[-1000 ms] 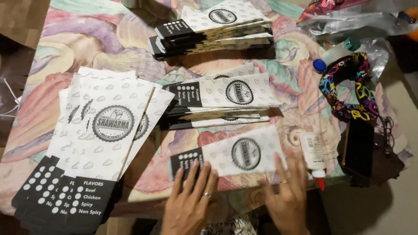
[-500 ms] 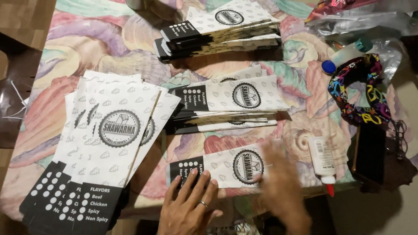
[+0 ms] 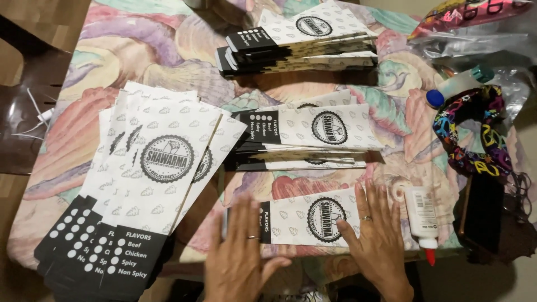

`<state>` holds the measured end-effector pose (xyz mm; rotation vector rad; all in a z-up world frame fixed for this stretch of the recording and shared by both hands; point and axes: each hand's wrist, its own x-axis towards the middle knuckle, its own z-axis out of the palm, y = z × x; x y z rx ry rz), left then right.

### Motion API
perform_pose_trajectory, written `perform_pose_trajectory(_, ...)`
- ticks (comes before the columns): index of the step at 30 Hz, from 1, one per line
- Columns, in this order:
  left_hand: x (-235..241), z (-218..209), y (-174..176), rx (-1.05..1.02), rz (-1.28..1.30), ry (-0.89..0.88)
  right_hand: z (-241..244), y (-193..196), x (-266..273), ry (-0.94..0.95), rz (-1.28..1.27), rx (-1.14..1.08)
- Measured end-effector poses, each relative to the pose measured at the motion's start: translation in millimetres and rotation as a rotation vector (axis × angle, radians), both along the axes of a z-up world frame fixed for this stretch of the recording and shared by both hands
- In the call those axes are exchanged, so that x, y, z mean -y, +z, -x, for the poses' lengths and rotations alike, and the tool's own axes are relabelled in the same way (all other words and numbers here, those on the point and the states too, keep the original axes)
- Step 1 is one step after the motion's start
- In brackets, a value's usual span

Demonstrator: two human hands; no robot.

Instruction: The person repeatedly applies glue from a white bottle to the edge of printed paper sleeves and folds them to form a sealed sleeve. They handle each sleeve one at a time, pressing the glued edge to secure it, and place the finished sleeves into a growing stack on the table.

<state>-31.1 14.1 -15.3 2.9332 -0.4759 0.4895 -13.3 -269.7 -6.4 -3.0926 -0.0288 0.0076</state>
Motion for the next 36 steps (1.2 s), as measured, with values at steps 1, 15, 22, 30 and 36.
perform_pose_trajectory(1, -8, 3, 5, -0.017, -0.024, 0.062, 0, 0, 0, -0.012, 0.008, -0.015)
perform_pose_trajectory(15, 24, 19, -8, 0.212, 0.307, -0.339, -99, 90, -32, 0.237, -0.161, 0.216)
perform_pose_trajectory(22, -93, 20, 29, 0.033, 0.629, -0.149, -134, 45, -30, 0.554, -0.164, 0.194)
perform_pose_trajectory(30, -131, -24, 89, -0.303, 0.507, 0.721, -41, 36, -26, 0.544, -0.204, 0.622)
perform_pose_trajectory(36, -118, -29, 53, 0.208, 0.036, 0.460, 25, 7, -37, 0.466, -0.344, 0.426)
